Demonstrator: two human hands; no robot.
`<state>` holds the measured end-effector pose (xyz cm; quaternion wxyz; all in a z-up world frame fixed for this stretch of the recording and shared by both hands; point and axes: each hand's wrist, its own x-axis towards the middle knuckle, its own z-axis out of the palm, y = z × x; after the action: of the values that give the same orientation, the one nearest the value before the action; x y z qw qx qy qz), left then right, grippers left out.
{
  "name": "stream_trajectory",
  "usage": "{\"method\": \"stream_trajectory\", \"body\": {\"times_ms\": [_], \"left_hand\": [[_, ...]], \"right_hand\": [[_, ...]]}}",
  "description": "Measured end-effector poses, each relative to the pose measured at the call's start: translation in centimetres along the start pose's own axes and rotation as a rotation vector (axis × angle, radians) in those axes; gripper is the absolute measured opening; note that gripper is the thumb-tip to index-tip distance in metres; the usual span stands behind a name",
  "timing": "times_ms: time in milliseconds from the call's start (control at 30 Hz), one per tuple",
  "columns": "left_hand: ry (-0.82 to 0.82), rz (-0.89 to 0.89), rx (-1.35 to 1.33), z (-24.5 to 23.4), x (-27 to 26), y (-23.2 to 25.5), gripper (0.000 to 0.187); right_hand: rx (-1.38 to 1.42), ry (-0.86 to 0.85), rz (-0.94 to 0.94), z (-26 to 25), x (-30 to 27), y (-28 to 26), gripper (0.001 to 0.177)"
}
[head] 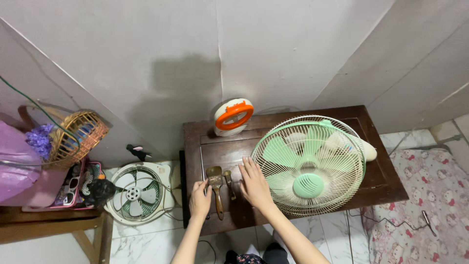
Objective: The person uses a screwdriver to adjust and tighten screws on the front grill of a green electric fan placed on a wooden table. The person repeatedly repositions the grill and secures it in place.
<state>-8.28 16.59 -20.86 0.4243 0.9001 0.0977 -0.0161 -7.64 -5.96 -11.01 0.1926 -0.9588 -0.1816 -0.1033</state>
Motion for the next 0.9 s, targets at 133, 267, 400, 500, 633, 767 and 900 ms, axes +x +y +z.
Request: {"method": "stream_trajectory", "body": {"times_ms": [133,267,400,500,633,767,900], "left_hand": [[-0.068,0.139,-0.077,0.6,0.1,3.5,0.04],[-0.094,0.267,-0.121,2.6,0.2,7.0,0.05],[-0.17,0.321,-0.172,5.6,0.4,9.3,0.075],[-0.239,0.292,-0.241,8.1,1.6,10.4,0.101],[-0.207,0.157,-0.261,11.4,2.8,10.4,0.121],[-0.148,0.077,-0.282,13.4,3.5,9.5,0.131],[-0.156,0.027,-0.285,14.4,3.4,9.3,0.133]], "right_hand": [[-0.014,0.093,0.029,-3.9,-0.7,1.7,0.063],[-0.062,0.212,0.072,-7.5,-1.9,4.7,0.059],[-0.133,0.286,0.15,-10.6,-4.0,8.6,0.058],[-0.165,0.317,0.212,-12.5,-5.7,12.3,0.063],[-0.143,0.342,0.369,-14.4,-8.0,17.1,0.074],[-0.1,0.333,0.448,-15.9,-9.8,21.0,0.085],[-0.038,0.32,0.458,-16.9,-10.5,23.5,0.094]]}}
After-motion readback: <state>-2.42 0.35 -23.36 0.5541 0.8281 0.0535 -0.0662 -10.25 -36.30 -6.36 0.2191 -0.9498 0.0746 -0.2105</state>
